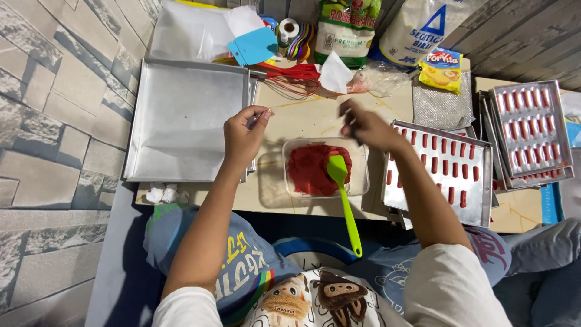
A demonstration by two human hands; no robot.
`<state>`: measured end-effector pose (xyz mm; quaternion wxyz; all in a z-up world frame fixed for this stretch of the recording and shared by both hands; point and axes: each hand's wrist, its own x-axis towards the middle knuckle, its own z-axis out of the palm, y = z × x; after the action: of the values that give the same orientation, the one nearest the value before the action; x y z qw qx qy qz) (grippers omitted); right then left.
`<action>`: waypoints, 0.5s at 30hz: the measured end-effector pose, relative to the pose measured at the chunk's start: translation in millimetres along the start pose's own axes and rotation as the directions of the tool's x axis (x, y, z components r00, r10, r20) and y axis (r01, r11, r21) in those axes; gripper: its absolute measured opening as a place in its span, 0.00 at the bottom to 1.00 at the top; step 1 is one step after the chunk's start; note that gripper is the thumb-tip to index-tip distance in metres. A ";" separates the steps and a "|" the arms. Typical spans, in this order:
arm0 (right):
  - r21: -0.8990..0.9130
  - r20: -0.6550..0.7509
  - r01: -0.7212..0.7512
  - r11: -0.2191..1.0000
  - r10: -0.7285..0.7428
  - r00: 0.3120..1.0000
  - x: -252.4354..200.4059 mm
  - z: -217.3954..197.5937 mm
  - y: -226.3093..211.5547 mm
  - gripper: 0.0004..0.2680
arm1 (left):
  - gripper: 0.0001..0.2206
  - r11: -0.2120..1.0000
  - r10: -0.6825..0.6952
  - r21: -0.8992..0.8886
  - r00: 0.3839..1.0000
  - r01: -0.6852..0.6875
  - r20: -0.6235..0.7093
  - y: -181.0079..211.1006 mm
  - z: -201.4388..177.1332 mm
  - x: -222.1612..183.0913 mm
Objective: Refilling a plastic piping bag with red dough using a spatula and cutting the tip with scissors.
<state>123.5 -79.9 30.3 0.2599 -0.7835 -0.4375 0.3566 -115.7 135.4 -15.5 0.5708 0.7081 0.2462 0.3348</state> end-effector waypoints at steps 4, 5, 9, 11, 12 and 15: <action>-0.048 0.138 0.080 0.996 -0.072 0.988 -14.9 43.5 -60.7 0.22 | 0.04 1.000 -0.002 -0.024 1.000 0.002 -0.006 7.1 2.7 -1.2; -0.083 0.144 0.117 0.990 -0.104 0.984 -13.4 48.1 -66.2 0.24 | 0.04 0.999 -0.015 -0.046 1.000 0.015 -0.004 5.7 3.8 -1.6; -0.093 0.133 0.140 0.986 -0.127 0.983 -1.7 60.5 -65.1 0.26 | 0.04 0.987 -0.064 -0.146 0.998 0.066 0.020 6.3 4.1 -1.7; -0.093 0.136 0.143 0.985 -0.130 0.982 1.1 62.9 -61.7 0.25 | 0.04 0.985 -0.064 -0.157 0.998 0.068 0.028 4.4 4.0 -1.4; -0.093 0.138 0.149 0.984 -0.135 0.981 2.6 63.9 -60.0 0.25 | 0.04 0.984 -0.062 -0.168 0.997 0.067 0.034 3.4 4.0 -1.2; -0.082 0.140 0.151 0.985 -0.138 0.981 4.4 66.8 -60.9 0.25 | 0.04 0.979 -0.060 -0.192 0.998 0.065 0.029 8.1 4.0 -2.2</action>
<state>42.1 -40.3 31.8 0.2188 -0.7353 -0.5256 0.3677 -114.4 129.4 -8.6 0.6499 0.6451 0.2281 0.3309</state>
